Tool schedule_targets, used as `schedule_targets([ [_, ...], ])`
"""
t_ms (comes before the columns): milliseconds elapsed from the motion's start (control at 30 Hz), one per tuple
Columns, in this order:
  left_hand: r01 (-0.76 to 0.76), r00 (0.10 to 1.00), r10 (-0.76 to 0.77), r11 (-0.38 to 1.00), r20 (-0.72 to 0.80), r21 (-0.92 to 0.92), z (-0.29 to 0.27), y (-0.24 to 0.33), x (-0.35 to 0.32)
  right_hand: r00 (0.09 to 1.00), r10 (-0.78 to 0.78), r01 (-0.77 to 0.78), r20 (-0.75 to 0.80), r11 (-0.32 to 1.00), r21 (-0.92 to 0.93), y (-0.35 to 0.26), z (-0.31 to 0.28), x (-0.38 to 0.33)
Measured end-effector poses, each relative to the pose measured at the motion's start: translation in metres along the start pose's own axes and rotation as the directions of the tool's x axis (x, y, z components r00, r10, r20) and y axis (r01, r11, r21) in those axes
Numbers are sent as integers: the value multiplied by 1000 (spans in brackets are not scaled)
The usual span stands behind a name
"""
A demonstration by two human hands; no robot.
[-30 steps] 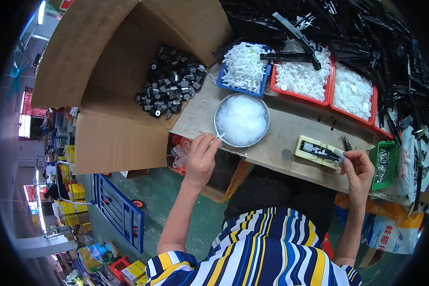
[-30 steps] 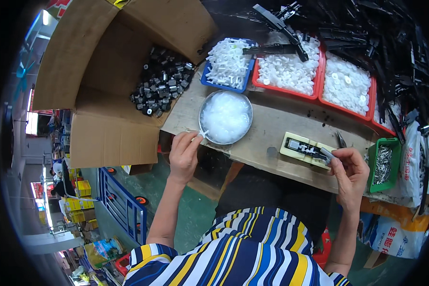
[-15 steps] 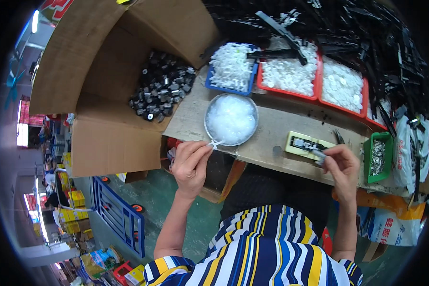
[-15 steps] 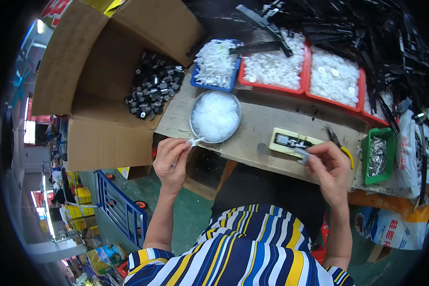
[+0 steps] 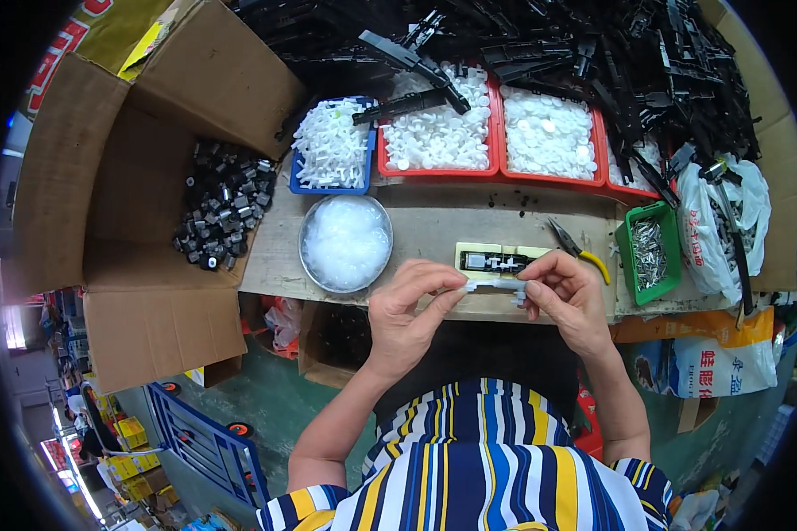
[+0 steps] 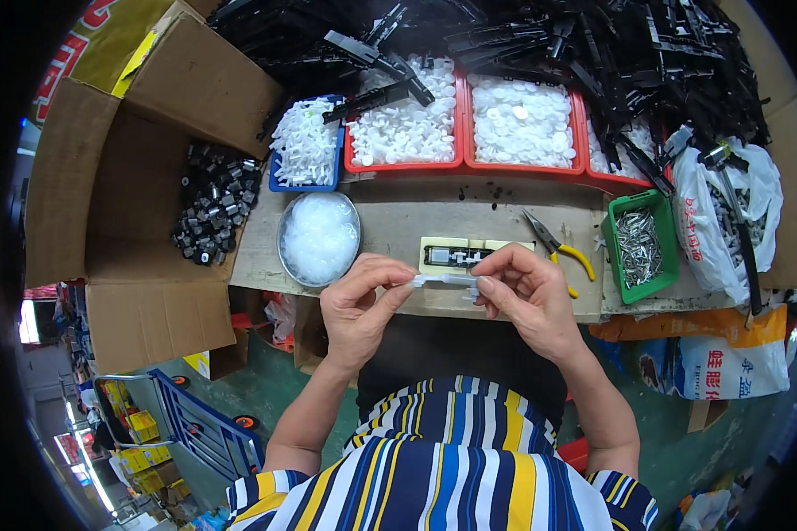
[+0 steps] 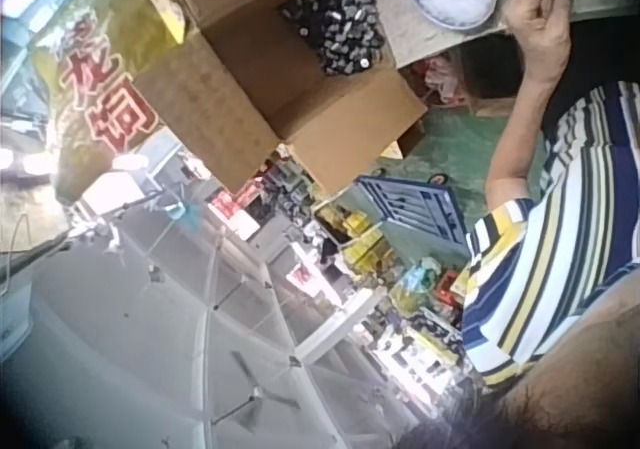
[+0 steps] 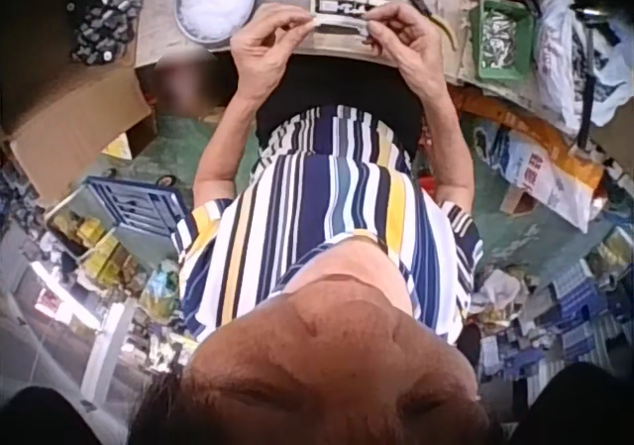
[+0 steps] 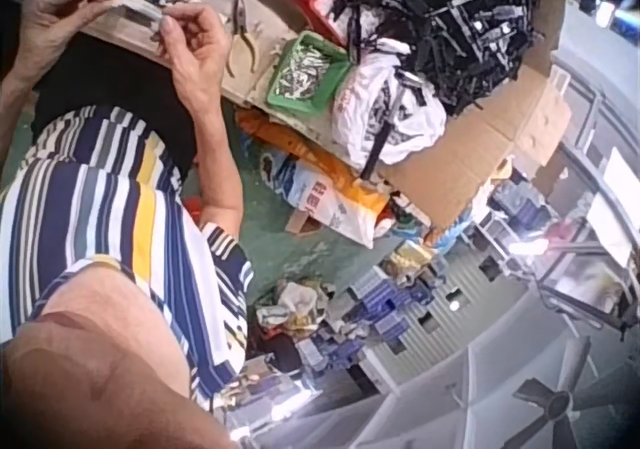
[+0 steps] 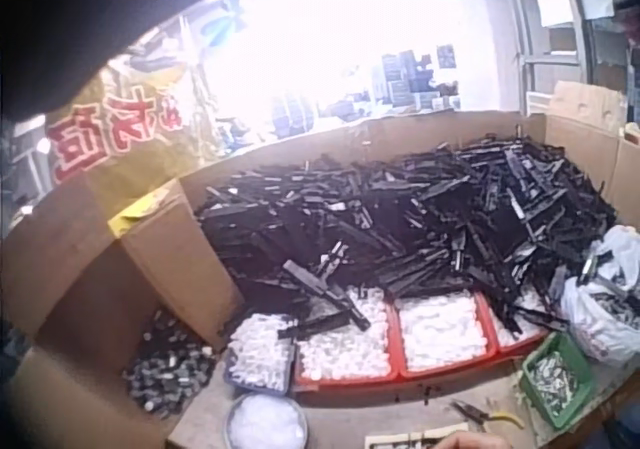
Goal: The person assembles small lock mechanisms at a cluttered workbench. They pick up lock bodies, pins, and white plastic components, using pliers and a screwdriver to insert parts and secure the assembly. The person repeatedly handles individual units, placing finished items into a cardboard box.
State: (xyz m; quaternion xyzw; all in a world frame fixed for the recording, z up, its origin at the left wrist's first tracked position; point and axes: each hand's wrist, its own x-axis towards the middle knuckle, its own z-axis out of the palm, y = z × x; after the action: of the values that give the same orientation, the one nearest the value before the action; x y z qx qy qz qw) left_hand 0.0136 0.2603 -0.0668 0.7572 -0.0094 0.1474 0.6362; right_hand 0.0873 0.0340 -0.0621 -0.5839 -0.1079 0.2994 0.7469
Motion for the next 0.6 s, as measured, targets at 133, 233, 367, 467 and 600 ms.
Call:
schedule_targets([
  [133, 34, 999, -34, 999, 21, -9, -1, -3, 2, 999, -19, 17, -29, 997, -70, -4, 0, 1],
  [233, 75, 997, -75, 997, 22, -36, -2, -2, 4, 997, -47, 40, -63, 993, -114, -6, -2, 1],
  [367, 67, 997, -66, 996, 27, -53, 3, -4, 6, 998, -26, 18, -56, 991, -133, -7, -4, 2],
  [467, 52, 997, -51, 998, 50, -25, 6, -5, 10, 998, -23, 15, -66, 991, -131, -9, -7, 1],
  [600, 71, 995, -71, 997, 69, 12, 10, -4, 14, 997, -34, 26, -74, 994, -109, -11, -17, -2],
])
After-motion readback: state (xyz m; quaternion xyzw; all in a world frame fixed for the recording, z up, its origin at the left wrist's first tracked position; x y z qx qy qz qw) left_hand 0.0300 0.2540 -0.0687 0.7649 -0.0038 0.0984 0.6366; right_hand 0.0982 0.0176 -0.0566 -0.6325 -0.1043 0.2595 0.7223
